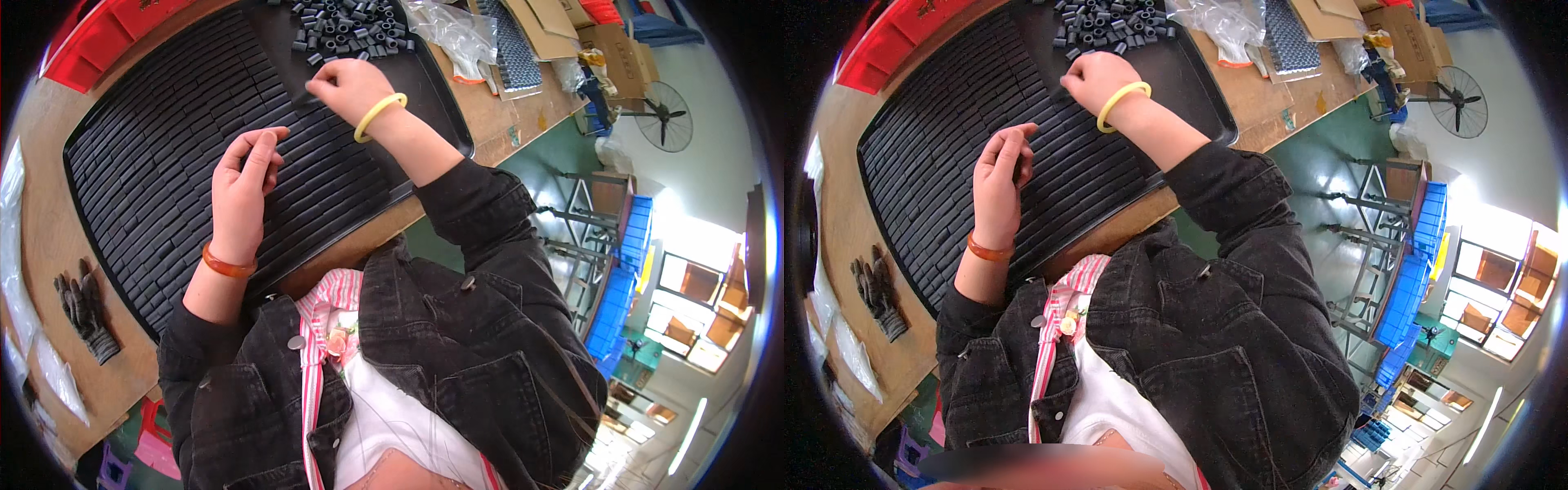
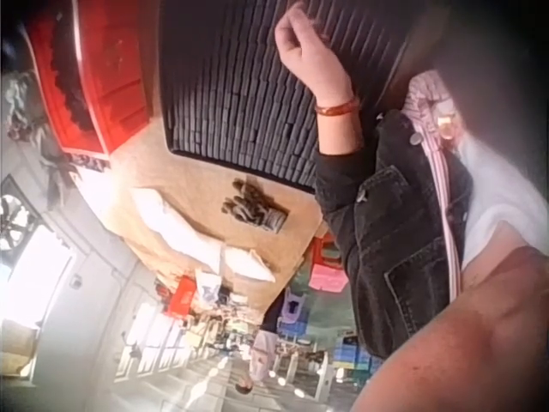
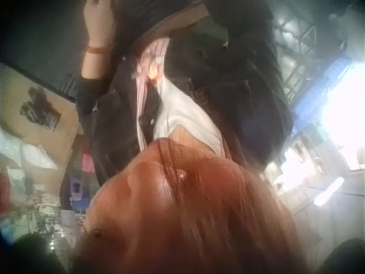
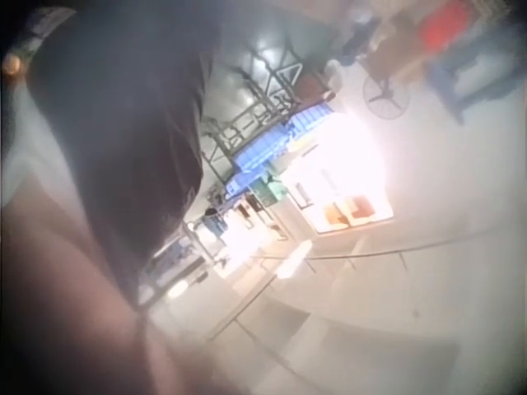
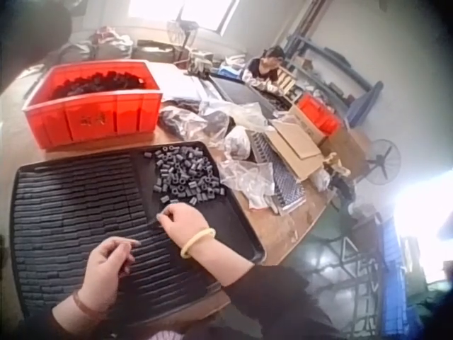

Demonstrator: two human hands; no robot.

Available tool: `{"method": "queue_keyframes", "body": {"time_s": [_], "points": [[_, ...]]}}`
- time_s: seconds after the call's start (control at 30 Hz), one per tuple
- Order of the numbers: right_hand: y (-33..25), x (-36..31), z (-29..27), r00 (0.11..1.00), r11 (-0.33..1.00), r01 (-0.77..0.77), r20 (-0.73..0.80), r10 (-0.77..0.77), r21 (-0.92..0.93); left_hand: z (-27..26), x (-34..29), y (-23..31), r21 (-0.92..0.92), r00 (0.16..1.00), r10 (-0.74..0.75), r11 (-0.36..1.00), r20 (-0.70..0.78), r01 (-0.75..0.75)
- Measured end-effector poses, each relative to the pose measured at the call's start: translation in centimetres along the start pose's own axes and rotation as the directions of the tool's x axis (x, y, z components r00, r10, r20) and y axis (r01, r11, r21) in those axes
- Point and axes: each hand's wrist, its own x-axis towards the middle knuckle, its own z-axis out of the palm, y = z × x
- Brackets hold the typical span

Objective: The person assembles cylindrical parts by hand, placing them one by one into the grooves of an assembly tray.

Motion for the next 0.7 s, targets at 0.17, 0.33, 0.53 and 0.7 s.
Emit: {"method": "queue_keyframes", "body": {"time_s": [0.17,0.33,0.53,0.7], "points": [[-0.4,0.5,0.6,0.999,0.937,0.051,0.028,-0.044,-0.344,0.0,0.0,-0.3,-0.084,1.0,-0.021,0.996,0.0,0.021],[-1.2,-0.4,-0.5,0.991,0.97,0.079,-0.087,-0.101,-0.231,-0.1,0.0,0.2,-0.102,0.998,-0.06,0.993,-0.003,0.06],[-5.7,-5.6,0.0,0.912,0.867,0.391,-0.002,-0.411,0.309,0.2,0.1,-0.4,-0.237,0.989,-0.135,0.961,0.061,0.146],[-5.8,-6.2,0.6,0.898,0.89,0.427,0.044,-0.439,0.162,0.1,0.1,-0.6,-0.285,0.978,-0.162,0.939,0.128,0.193]]}}
